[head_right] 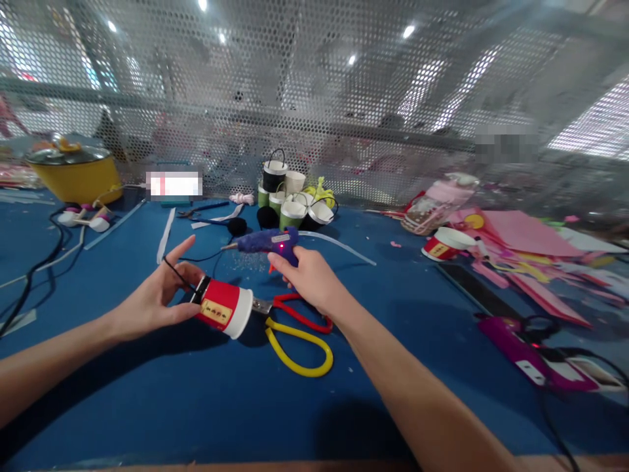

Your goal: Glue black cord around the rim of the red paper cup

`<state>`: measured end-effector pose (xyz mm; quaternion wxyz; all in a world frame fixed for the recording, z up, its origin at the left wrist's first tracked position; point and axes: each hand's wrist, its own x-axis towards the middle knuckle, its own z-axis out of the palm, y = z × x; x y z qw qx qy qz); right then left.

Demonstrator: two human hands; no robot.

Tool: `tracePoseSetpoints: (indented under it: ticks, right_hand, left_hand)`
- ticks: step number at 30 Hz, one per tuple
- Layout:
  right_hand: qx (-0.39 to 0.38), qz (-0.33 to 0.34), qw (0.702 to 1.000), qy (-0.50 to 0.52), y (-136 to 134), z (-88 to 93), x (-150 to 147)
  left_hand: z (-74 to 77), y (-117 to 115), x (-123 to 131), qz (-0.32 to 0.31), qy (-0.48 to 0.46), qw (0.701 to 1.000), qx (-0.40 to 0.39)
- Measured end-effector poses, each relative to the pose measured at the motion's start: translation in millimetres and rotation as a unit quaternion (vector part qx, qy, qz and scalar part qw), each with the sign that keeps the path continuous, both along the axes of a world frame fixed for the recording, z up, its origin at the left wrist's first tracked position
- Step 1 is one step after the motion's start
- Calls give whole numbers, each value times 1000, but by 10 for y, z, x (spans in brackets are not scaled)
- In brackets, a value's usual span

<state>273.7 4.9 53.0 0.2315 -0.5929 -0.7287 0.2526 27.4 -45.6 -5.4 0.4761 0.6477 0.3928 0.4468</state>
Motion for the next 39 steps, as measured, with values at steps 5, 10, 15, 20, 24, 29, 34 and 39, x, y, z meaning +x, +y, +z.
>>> tracePoseSetpoints:
  ticks: [5, 10, 15, 20, 24, 29, 34, 39]
  right_hand:
    - [27, -38, 994, -98, 366, -253, -124]
    - [99, -38, 982, -158, 466, -319, -212]
    - [131, 127, 979, -86, 133, -17, -526]
    - [67, 332, 941, 14, -178, 214, -881]
    - [0, 301, 951, 75, -221, 299, -864]
    - [-44, 227, 958, 169, -210, 281, -681]
    - [-33, 182, 971, 154, -228, 165, -604]
    - [-47, 172, 973, 150, -243, 100, -594]
  left_hand:
    - [45, -20, 14, 12, 16, 1000, -6]
    - [69, -23, 31, 12, 25, 1000, -7]
    - [54, -24, 42, 5, 21, 1000, -7]
    - [58, -42, 52, -27, -17, 999, -16]
    - [69, -32, 51, -34, -23, 999, -11]
    - [60, -23, 48, -57, -24, 998, -10]
    - [64, -52, 52, -67, -27, 997, 11]
    - [71, -56, 62, -71, -24, 997, 19]
